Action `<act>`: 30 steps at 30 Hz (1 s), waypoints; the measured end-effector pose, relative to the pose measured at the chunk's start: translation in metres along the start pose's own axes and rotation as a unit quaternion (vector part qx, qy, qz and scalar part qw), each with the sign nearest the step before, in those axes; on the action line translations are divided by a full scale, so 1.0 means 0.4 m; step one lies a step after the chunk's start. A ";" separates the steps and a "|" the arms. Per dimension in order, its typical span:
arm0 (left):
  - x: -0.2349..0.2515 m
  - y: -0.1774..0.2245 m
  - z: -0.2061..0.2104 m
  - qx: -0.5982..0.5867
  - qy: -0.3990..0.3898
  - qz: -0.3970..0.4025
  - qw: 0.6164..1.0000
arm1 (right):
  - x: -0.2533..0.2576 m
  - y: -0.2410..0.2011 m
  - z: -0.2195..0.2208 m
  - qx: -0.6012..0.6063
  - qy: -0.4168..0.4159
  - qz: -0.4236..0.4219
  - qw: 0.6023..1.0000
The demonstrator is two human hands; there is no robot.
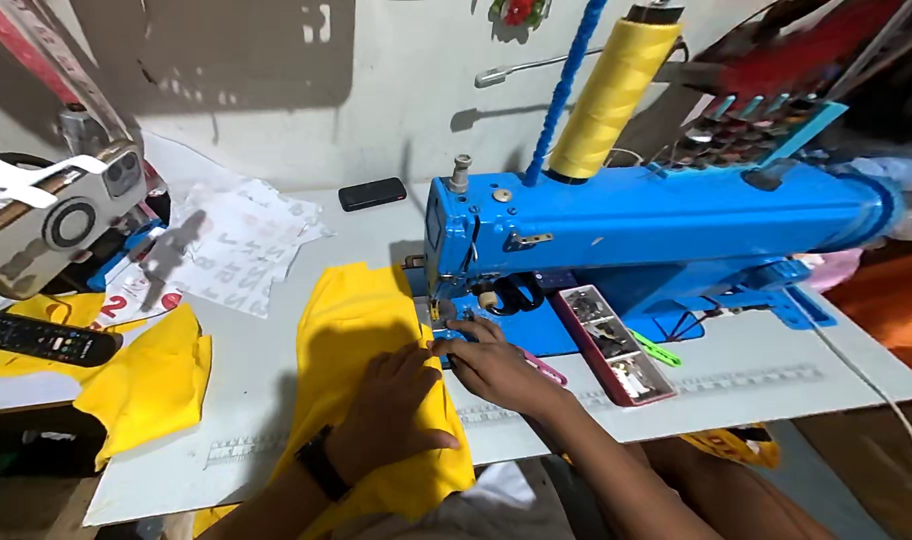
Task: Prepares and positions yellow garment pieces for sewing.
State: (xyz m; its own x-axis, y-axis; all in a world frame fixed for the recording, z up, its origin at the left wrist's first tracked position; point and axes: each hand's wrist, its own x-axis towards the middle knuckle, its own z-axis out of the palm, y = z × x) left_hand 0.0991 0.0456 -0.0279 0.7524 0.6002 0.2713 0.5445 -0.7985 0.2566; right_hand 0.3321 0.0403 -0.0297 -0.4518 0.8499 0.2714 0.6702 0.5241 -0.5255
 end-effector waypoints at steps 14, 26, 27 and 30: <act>0.022 -0.007 0.006 -0.041 -0.043 -0.013 0.998 | -0.040 0.008 0.002 -0.075 0.057 -0.002 0.996; 0.013 -0.006 0.001 -0.048 -0.030 -0.026 0.998 | 0.009 0.033 0.006 -0.096 0.030 -0.044 0.994; 0.015 -0.006 -0.002 -0.052 -0.037 -0.028 0.998 | 0.011 0.034 0.005 -0.101 0.031 -0.044 0.993; 0.023 -0.012 0.006 -0.053 -0.020 -0.019 0.998 | 0.018 0.040 0.003 -0.116 0.040 -0.051 0.991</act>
State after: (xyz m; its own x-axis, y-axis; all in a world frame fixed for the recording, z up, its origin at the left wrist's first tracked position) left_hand 0.1040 0.0549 -0.0289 0.7470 0.6267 0.2218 0.5328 -0.7639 0.3641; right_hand 0.3390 0.0548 -0.0369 -0.4824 0.7888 0.3808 0.7447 0.5982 -0.2959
